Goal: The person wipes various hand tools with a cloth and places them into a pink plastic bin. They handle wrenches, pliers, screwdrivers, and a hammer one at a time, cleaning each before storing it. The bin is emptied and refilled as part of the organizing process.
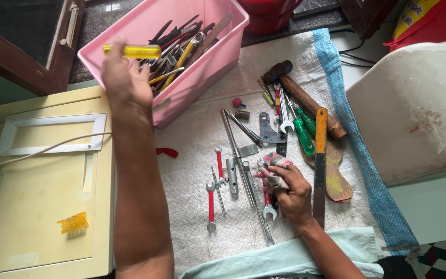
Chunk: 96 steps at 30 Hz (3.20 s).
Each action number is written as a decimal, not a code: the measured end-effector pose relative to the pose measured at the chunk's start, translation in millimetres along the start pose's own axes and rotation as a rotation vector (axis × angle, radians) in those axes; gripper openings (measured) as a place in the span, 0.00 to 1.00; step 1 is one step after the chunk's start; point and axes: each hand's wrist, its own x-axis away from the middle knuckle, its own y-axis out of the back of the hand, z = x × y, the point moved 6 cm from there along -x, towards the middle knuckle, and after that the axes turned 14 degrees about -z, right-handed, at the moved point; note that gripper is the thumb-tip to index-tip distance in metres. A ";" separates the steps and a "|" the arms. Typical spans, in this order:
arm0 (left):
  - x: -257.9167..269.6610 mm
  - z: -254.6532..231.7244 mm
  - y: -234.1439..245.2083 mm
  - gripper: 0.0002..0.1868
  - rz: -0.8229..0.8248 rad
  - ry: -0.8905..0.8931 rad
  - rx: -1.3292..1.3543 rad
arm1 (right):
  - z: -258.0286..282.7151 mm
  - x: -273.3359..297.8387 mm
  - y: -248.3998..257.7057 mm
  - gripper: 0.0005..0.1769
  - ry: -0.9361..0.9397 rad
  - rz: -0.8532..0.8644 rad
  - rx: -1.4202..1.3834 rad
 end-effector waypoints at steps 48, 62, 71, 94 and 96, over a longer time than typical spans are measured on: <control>295.4 168.1 158.0 0.15 0.089 0.014 -0.687 | 55.4 -0.2 -42.4 0.24 -0.017 0.217 0.330; 256.5 138.7 182.3 0.10 -0.008 0.021 -0.650 | 74.3 9.9 -99.3 0.12 0.497 0.419 0.733; 260.0 141.1 190.1 0.11 -0.001 0.035 -0.628 | 15.9 -34.2 -78.6 0.23 -0.535 0.306 -0.289; 191.0 60.3 132.0 0.14 -0.084 -0.186 -0.655 | 50.8 -118.0 -91.5 0.11 -0.418 0.164 -0.708; 147.6 14.7 82.3 0.07 -0.027 -0.688 -0.843 | 29.9 -107.6 -69.8 0.11 -0.448 0.129 -0.690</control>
